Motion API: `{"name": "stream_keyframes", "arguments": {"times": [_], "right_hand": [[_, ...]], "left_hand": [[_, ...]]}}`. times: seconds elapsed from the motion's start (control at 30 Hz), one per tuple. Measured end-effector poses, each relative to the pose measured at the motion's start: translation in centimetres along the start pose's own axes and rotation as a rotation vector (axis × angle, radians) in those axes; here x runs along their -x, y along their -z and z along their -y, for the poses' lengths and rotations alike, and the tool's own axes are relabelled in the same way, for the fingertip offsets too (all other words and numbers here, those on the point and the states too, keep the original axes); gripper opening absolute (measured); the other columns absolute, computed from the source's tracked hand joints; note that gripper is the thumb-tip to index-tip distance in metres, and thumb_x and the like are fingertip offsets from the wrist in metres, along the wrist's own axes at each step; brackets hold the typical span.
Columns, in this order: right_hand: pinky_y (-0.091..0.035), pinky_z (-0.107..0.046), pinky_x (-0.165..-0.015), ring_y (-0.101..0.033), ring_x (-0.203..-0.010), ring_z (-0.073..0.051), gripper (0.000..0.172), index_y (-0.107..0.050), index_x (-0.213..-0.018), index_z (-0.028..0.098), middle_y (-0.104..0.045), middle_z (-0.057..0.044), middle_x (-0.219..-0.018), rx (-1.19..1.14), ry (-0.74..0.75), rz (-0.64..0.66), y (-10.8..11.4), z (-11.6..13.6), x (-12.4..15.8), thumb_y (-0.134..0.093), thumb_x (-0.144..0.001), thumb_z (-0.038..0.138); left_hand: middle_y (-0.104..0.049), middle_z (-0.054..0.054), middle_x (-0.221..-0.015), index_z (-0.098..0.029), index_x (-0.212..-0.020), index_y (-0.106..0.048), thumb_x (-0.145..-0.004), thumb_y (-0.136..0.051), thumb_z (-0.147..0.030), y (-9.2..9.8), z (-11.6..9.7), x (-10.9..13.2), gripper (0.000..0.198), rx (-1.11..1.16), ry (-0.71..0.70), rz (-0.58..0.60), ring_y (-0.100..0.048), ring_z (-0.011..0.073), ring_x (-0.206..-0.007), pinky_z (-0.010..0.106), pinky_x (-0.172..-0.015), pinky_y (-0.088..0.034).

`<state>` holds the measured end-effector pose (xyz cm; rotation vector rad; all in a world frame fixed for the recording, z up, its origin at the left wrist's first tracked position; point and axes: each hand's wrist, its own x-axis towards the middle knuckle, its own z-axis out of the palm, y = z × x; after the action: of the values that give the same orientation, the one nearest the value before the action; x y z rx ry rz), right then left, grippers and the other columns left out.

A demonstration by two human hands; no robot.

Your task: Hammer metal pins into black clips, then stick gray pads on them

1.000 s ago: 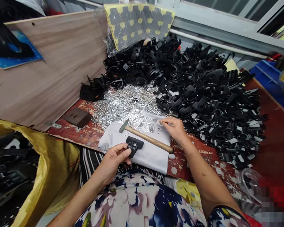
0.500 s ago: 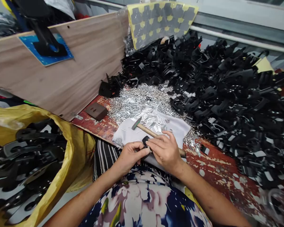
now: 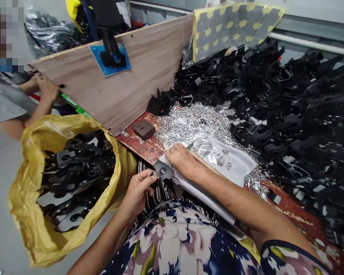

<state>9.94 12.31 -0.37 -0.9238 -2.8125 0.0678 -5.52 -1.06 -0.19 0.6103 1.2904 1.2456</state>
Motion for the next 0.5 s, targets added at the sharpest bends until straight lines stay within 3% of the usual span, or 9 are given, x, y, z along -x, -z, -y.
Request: {"name": "stream_keyframes", "arguments": {"times": [0.13, 0.27, 0.37, 0.5], "right_hand": [[-0.045, -0.041, -0.082, -0.055, -0.088, -0.026, 0.019, -0.074, -0.086, 0.014, -0.069, -0.013, -0.085, -0.002, -0.003, -0.019, -0.3, -1.0, -0.6, -0.058, -0.092, 0.005], [-0.051, -0.038, -0.077, -0.059, -0.089, -0.022, 0.028, -0.076, -0.103, 0.018, -0.066, -0.009, -0.092, -0.349, -0.076, -0.302, 2.6, -2.3, 2.3, -0.053, -0.094, 0.006], [-0.054, -0.035, -0.073, -0.063, -0.091, -0.019, 0.034, -0.077, -0.109, 0.026, -0.064, -0.006, -0.099, -0.575, -0.087, -0.416, 5.5, -1.1, 5.0, -0.051, -0.097, 0.008], [-0.054, -0.034, -0.073, -0.065, -0.087, -0.018, 0.034, -0.074, -0.119, 0.030, -0.067, -0.003, -0.095, -0.621, -0.058, -0.374, 7.2, 2.0, 7.3, -0.053, -0.100, 0.010]], "left_hand": [[-0.057, -0.001, -0.071, -0.015, -0.073, -0.072, -0.069, -0.083, -0.037, 0.1, -0.7, 0.2, 0.026, 0.206, 0.051, 0.041, -0.042, 0.0081, -0.053, 0.019, -0.042, -0.041], [-0.062, 0.003, -0.075, -0.013, -0.077, -0.074, -0.071, -0.080, -0.039, -0.5, -0.8, -0.2, 0.027, 0.360, 0.029, 0.110, -0.049, 0.0104, -0.056, 0.021, -0.042, -0.045], [-0.064, 0.003, -0.074, -0.013, -0.078, -0.075, -0.074, -0.078, -0.047, -1.4, -0.6, -0.8, 0.034, 0.412, 0.051, 0.117, -0.050, 0.0114, -0.054, 0.023, -0.041, -0.045], [-0.061, 0.000, -0.067, -0.014, -0.070, -0.072, -0.073, -0.082, -0.048, -3.3, -0.3, -1.4, 0.036, 0.387, 0.074, 0.135, -0.047, 0.0086, -0.050, 0.019, -0.036, -0.037]]}}
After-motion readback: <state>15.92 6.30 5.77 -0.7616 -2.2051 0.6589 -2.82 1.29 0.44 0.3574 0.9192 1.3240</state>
